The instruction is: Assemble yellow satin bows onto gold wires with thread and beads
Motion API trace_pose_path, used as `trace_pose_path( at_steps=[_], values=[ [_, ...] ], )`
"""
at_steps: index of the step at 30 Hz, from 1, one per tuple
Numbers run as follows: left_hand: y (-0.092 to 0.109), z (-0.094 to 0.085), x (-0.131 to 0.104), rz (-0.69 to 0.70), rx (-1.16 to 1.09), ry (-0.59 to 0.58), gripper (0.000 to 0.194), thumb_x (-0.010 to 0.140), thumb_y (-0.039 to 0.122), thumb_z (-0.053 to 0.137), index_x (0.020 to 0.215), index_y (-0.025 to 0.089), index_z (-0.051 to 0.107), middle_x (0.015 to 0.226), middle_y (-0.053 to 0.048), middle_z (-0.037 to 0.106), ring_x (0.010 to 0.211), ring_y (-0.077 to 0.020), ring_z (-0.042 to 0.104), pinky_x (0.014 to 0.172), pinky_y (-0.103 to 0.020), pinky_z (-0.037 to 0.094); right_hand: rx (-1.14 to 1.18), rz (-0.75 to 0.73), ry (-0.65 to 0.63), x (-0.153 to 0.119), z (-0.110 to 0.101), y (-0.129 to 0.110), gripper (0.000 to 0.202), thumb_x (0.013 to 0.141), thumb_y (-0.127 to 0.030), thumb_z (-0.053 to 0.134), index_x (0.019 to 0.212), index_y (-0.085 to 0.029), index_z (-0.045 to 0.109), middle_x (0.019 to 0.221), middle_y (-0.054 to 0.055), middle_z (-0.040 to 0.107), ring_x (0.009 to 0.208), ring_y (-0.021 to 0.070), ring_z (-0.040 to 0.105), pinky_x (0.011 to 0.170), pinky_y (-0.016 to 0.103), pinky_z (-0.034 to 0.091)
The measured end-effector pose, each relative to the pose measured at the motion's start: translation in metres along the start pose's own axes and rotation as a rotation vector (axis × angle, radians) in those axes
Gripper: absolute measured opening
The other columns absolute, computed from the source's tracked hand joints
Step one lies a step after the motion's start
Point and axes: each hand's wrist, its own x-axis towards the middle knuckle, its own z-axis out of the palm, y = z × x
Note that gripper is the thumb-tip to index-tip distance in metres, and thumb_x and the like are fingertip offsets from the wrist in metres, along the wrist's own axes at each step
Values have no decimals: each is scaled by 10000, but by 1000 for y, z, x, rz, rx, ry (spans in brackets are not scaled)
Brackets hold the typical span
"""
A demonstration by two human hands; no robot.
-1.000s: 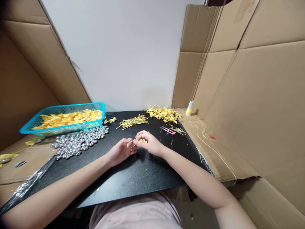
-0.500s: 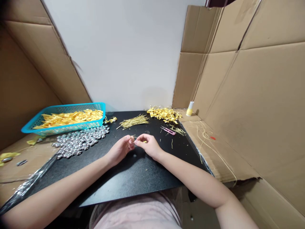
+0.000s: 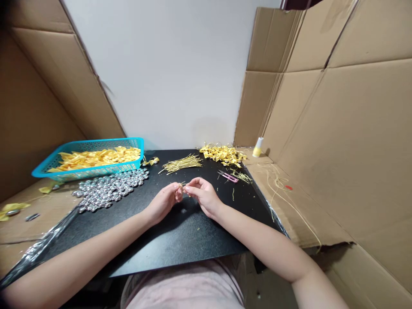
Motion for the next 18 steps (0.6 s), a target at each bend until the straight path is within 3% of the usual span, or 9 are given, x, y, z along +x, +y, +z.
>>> trace_pose_path(
  at_steps=[8,18],
  values=[
    [1,2,-1,-50,41,-2,225,739,322,621,603,155,556,596,26,468,585,-110,376,593,-251,325,-741,-591,47,-8,-4,-7,40,765,-186,639,776,-199,603,761,6,637,735,150,602,746,306,473],
    [5,7,-4,-106,37,31,262,678,324,613,514,171,480,531,33,446,547,-104,377,578,-262,315,-1061,-852,48,-13,-2,-7,102,770,-115,583,748,-214,568,729,7,638,708,161,573,700,314,440]
  ],
)
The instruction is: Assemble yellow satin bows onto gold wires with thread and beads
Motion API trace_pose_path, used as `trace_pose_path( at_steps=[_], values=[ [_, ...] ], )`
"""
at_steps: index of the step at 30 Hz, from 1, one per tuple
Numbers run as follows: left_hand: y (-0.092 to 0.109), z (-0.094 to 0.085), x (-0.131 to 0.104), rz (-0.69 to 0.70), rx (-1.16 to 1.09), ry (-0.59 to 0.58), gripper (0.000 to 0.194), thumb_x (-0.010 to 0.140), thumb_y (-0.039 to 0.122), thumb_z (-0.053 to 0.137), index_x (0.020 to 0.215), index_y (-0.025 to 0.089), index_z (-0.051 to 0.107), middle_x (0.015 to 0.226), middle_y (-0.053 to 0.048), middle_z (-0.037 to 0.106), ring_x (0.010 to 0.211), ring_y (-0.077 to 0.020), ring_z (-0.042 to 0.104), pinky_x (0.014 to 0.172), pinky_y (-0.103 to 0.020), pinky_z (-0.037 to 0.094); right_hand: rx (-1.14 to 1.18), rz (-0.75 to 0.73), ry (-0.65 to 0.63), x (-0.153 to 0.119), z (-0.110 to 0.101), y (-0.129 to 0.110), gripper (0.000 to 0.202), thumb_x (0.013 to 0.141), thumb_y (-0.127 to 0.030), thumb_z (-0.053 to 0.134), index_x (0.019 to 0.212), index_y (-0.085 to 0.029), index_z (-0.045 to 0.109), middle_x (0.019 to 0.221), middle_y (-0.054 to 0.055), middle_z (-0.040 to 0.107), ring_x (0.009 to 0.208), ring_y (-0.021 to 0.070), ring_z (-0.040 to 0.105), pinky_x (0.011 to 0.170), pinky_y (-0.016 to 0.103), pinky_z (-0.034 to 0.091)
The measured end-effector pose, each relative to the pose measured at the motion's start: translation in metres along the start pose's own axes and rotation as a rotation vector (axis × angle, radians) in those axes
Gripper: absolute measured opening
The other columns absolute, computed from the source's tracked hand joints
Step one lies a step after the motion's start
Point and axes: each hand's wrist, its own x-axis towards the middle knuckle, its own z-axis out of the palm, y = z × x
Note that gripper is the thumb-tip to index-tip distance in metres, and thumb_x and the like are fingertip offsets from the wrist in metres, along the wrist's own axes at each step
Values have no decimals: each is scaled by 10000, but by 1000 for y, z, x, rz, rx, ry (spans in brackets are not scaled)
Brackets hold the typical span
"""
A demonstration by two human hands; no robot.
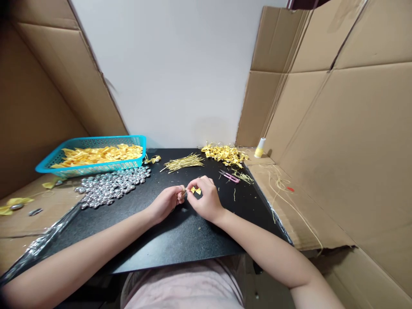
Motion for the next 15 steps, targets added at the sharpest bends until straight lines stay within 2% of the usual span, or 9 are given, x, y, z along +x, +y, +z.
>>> trace_pose_path(
  at_steps=[4,8,15],
  values=[
    [-1,0,0,1,3,6,265,660,319,621,497,175,468,506,37,432,542,-106,371,579,-266,310,-59,-109,-13,-1,0,0,134,760,-82,572,749,-214,560,728,-4,659,715,162,573,728,332,414],
    [-2,-1,1,4,4,0,256,645,308,611,483,179,461,503,36,425,543,-110,359,577,-270,302,-69,-130,-26,-1,-1,0,138,755,-78,576,749,-216,564,728,-13,668,722,162,578,754,343,401],
    [0,-1,-1,-5,-3,-61,220,611,257,553,436,191,438,491,23,412,555,-122,336,574,-269,304,35,120,-52,0,1,-3,89,756,-140,609,713,-211,579,702,-4,636,671,152,536,678,302,417]
  ],
)
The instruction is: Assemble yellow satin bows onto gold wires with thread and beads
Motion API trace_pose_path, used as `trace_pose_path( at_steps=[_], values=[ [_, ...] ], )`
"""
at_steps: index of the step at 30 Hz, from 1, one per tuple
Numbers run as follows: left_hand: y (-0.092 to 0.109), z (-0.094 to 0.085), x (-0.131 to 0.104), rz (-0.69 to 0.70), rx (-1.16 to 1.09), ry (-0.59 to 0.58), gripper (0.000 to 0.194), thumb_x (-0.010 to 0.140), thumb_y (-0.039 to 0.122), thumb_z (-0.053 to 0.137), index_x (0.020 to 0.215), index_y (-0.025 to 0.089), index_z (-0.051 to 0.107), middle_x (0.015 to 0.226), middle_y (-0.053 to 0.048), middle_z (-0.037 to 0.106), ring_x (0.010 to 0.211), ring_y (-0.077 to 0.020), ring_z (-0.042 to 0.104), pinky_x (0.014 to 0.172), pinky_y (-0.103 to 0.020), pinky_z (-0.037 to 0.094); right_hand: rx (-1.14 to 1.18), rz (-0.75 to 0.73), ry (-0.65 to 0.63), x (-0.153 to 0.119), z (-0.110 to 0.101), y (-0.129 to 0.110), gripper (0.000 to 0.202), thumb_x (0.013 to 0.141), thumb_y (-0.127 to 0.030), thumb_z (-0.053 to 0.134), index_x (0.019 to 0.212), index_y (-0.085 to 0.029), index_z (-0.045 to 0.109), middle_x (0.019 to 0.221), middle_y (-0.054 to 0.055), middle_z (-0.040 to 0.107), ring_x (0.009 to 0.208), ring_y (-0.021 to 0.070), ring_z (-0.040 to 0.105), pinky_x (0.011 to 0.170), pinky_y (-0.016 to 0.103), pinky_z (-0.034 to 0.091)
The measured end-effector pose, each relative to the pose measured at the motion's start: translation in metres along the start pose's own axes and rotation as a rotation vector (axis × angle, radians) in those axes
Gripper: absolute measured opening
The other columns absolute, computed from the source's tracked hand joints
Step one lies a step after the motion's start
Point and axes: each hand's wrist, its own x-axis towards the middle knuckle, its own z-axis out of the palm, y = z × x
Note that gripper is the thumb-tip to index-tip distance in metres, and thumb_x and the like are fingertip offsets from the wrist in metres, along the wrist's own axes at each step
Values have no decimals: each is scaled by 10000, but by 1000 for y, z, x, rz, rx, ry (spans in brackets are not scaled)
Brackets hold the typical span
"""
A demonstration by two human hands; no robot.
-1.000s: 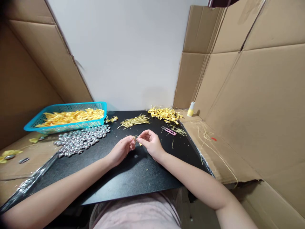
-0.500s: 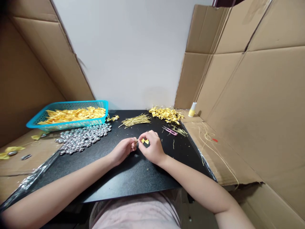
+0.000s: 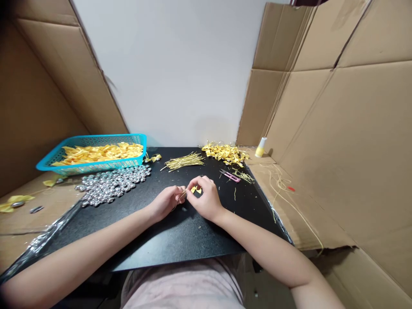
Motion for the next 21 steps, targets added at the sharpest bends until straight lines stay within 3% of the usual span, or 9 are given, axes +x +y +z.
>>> trace_pose_path(
  at_steps=[8,21],
  values=[
    [1,-2,1,-92,-20,-149,244,594,250,531,387,195,414,481,16,379,545,-124,325,581,-279,327,199,160,-85,2,-1,0,53,740,-184,628,712,-191,584,702,-8,616,651,127,518,634,262,418],
    [8,-6,-2,-236,-72,-357,334,634,280,545,406,212,312,514,2,289,548,-148,292,572,-305,329,262,191,-167,5,-2,2,63,714,-185,625,681,-186,571,676,-14,601,629,119,495,611,254,404]
  ],
)
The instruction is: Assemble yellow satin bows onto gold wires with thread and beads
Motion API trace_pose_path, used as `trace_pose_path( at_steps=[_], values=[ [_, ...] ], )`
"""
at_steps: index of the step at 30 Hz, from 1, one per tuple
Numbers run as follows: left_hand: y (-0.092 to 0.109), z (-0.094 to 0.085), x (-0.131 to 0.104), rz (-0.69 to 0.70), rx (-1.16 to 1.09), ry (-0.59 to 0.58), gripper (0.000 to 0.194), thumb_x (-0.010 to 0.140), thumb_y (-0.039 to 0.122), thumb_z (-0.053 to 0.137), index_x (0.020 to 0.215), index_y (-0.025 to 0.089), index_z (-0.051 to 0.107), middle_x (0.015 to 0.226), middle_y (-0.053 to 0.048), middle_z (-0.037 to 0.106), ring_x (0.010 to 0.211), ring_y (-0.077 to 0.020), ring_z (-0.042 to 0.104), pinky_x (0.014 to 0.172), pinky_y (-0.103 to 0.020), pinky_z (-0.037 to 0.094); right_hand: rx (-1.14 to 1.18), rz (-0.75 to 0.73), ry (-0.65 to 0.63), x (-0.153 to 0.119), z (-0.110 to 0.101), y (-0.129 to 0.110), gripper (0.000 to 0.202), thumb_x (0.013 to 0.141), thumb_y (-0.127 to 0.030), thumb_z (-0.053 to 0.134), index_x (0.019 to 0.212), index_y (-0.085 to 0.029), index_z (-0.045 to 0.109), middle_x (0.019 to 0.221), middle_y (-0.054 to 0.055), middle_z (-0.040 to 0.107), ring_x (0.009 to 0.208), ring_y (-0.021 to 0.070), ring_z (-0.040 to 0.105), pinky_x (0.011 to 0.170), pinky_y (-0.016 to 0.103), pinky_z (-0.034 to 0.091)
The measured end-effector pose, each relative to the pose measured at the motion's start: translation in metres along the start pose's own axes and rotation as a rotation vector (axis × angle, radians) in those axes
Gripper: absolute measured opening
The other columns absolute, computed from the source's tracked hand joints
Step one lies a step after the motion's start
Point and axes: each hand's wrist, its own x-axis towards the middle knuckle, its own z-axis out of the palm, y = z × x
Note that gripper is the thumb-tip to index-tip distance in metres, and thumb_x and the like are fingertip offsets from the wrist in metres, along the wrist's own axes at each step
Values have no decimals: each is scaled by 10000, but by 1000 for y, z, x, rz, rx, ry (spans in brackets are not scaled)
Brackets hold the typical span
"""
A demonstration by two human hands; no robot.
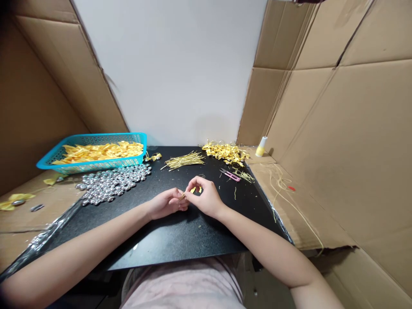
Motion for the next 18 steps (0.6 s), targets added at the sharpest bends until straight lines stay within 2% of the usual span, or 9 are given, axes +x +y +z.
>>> trace_pose_path(
  at_steps=[7,14,18],
  values=[
    [0,-2,0,-27,-63,-32,345,674,266,537,434,199,298,534,6,295,550,-139,310,579,-283,361,-60,-12,10,-1,-1,1,56,719,-172,615,666,-187,605,660,-14,610,630,127,477,624,263,395],
    [-1,-2,1,-30,-118,7,379,678,267,563,433,200,281,535,12,280,532,-128,338,567,-279,384,-206,-124,31,-3,-2,-3,115,704,-104,605,671,-213,618,676,-17,641,664,145,520,660,279,414],
    [0,-2,1,-5,-135,54,403,677,285,577,436,199,266,529,22,266,526,-120,338,573,-270,394,-251,-208,55,-4,-3,-5,127,693,-93,613,666,-215,592,760,-3,671,759,170,563,758,331,423]
  ],
)
